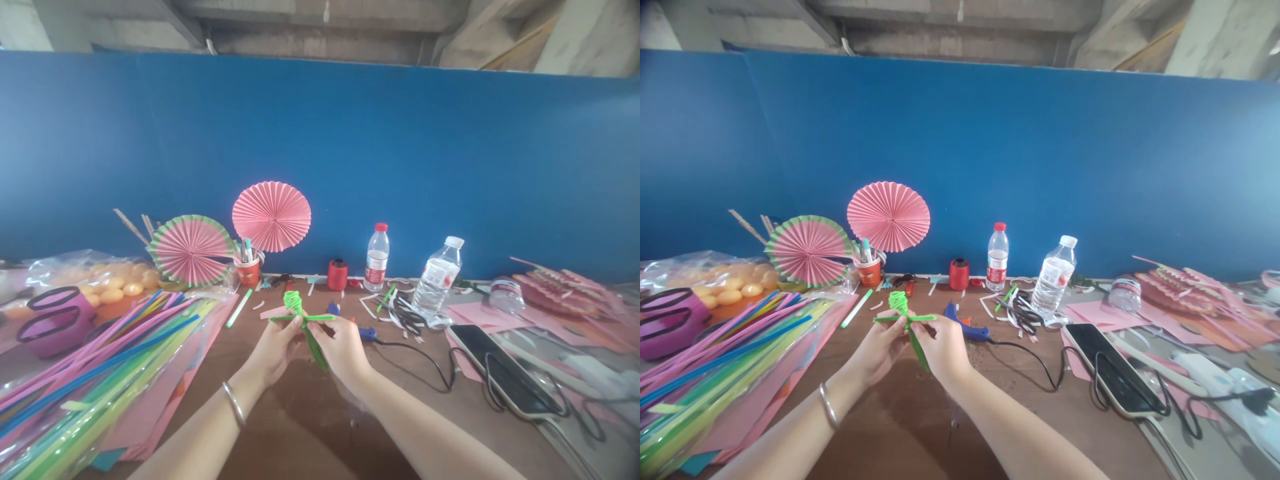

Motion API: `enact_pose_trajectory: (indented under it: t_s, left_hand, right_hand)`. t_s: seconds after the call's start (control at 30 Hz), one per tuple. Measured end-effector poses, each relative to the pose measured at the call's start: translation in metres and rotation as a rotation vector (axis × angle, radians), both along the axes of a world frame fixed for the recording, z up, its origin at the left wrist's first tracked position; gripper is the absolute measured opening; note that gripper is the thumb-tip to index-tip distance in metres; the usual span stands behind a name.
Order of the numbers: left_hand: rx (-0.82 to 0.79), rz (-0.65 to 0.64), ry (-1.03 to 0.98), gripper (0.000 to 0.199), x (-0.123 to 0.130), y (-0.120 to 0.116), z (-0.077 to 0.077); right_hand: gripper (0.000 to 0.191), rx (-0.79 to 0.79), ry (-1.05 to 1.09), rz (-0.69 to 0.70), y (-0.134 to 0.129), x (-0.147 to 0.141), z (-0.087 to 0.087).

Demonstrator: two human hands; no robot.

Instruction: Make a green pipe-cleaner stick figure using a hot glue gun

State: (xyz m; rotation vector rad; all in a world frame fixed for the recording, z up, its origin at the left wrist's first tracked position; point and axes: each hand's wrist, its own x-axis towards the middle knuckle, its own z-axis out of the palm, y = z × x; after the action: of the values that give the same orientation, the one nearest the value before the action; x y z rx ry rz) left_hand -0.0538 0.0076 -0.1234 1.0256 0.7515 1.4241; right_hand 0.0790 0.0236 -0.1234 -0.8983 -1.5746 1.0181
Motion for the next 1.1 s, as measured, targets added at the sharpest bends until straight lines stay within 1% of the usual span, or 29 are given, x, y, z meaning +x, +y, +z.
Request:
enact_pose_trajectory:
  t_s: [0.07,0.2,0.3,0.47,0.53,0.6,0.67,0.73,0.93,1.1]
  left_hand:
    - [-0.008,0.046,0.037,0.011,0.003,-0.001,0.001]
    - [-0.010,0.153,0.133,0.014,0.008,-0.002,0.002]
    - [-0.016,0.236,0.231,0.018,0.010,-0.002,0.003]
    - [-0.052,0.372,0.411,0.022,0.007,0.000,0.000]
    - [-0.061,0.409,0.464,0.023,0.005,-0.001,-0.002]
    - [-0.063,0.437,0.502,0.023,0.005,-0.002,-0.003]
    - [-0.057,0.455,0.531,0.023,0.005,-0.002,-0.004]
    - [-0.047,0.465,0.556,0.024,0.006,-0.003,-0.005]
    - [-0.010,0.468,0.603,0.023,0.005,-0.003,-0.003]
    - [0.007,0.449,0.603,0.022,0.004,-0.003,-0.002]
  right_hand:
    - [0.016,0.184,-0.153,-0.090,-0.001,0.002,0.000]
    - [0.018,0.392,-0.292,-0.152,-0.002,0.005,-0.002]
    - [0.020,0.571,-0.402,-0.165,-0.001,0.009,-0.003]
    - [0.020,0.954,-0.657,-0.166,0.003,0.018,-0.002]
    - [0.018,1.061,-0.725,-0.166,0.003,0.019,-0.002]
    - [0.018,1.135,-0.782,-0.155,0.001,0.019,-0.003]
    - [0.021,1.182,-0.808,-0.145,0.000,0.018,-0.004]
    - [0.023,1.193,-0.807,-0.138,-0.001,0.017,-0.006]
    - [0.022,1.146,-0.768,-0.115,0.000,0.016,-0.011]
    - [0.021,1.125,-0.750,-0.098,0.000,0.017,-0.014]
